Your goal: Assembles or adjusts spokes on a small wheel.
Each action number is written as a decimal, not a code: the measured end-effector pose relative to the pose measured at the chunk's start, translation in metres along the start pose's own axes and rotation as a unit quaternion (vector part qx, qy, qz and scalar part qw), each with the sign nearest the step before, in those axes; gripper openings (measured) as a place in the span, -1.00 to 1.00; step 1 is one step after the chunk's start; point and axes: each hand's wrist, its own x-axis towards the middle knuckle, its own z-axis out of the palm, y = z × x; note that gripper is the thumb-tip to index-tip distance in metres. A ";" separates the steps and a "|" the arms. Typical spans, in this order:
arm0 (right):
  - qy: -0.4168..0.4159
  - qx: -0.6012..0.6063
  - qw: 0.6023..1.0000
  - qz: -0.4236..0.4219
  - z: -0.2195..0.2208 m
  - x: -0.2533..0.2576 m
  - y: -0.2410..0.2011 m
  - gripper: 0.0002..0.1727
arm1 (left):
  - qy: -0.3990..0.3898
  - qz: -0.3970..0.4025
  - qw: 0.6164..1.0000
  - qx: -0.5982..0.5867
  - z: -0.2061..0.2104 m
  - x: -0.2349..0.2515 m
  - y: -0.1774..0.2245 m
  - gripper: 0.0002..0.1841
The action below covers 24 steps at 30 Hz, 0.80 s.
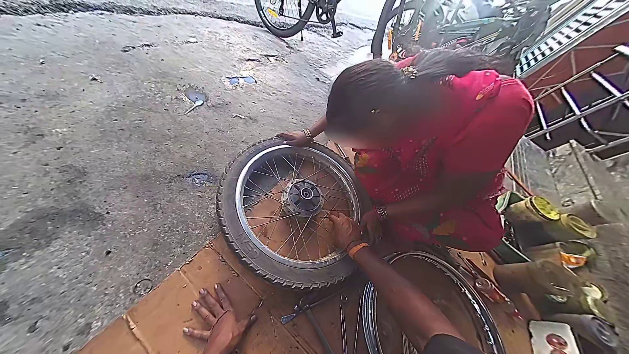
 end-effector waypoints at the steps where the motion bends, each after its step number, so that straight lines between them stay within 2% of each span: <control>1: 0.002 -0.001 1.000 -0.005 0.001 0.000 0.003 -0.59 | -0.002 -0.001 1.000 0.003 0.000 -0.001 0.000 0.67; 6: 0.039 -0.005 0.999 -0.032 0.012 0.004 0.013 -0.61 | -0.001 -0.001 1.000 0.004 0.001 0.001 0.000 0.66; 10: 0.052 0.061 0.995 0.057 0.011 0.005 0.006 -0.45 | -0.002 -0.002 1.000 0.005 -0.001 0.001 0.000 0.68; 15: 0.032 0.124 0.981 0.145 0.000 0.009 0.005 -0.61 | -0.006 -0.001 1.000 0.000 -0.002 -0.001 0.001 0.67; 19: 0.043 0.097 0.984 0.140 0.003 0.011 -0.002 -0.62 | -0.003 0.003 1.000 0.001 -0.003 0.000 0.001 0.65; 24: -0.019 0.090 0.987 0.132 -0.005 0.014 -0.003 -0.61 | -0.001 0.007 1.000 -0.013 -0.002 -0.003 -0.001 0.67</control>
